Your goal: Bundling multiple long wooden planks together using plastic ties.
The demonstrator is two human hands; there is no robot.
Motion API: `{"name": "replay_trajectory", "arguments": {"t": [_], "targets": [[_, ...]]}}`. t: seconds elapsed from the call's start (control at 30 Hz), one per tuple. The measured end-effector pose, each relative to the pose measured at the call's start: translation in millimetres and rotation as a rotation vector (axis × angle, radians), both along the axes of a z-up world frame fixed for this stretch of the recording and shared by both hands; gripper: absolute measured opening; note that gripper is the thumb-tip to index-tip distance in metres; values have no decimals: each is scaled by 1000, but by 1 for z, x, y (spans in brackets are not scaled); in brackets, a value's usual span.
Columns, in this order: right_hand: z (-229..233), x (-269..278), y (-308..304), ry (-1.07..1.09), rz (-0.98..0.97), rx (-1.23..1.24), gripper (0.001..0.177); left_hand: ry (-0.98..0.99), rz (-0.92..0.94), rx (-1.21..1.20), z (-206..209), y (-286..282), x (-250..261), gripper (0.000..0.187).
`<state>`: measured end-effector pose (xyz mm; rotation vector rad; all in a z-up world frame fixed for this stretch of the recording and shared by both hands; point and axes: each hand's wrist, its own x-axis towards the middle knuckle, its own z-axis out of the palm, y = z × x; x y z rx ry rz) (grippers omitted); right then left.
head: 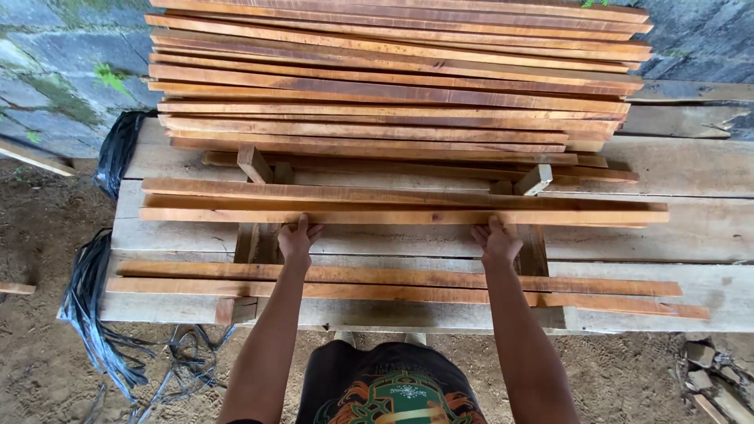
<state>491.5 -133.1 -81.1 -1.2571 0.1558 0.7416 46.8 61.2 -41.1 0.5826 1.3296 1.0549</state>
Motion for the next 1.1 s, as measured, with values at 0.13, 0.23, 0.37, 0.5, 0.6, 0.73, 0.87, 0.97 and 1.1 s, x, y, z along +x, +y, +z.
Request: {"name": "replay_trajectory", "arguments": {"t": [0.13,0.23,0.37,0.5,0.6,0.73,0.87,0.97,1.1], "targets": [[5,3,6,-70,18,-78,39,196,-20,50,20,12,5,49],[-8,19,16,-67,50,-141,45,322,-79,62,19,26,5,51],[-22,11,7,-51,32,-193,61,620,-232,120,1,27,-17,41],[-2,-20,19,174,43,-15,64,1109,-311,463,26,14,-11,31],[16,-35,32,372,-40,156,69,1505,-454,1304,37,20,0,5],[28,-41,39,411,-92,175,72,1348,-607,1066,31,15,12,16],[51,-57,34,423,-81,248,56,1433,-700,1035,17,38,16,19],[41,-61,42,463,-157,350,50,1485,-760,1054,22,44,15,31],[16,-55,48,535,-274,445,49,1537,-711,1200,18,30,8,29]]}}
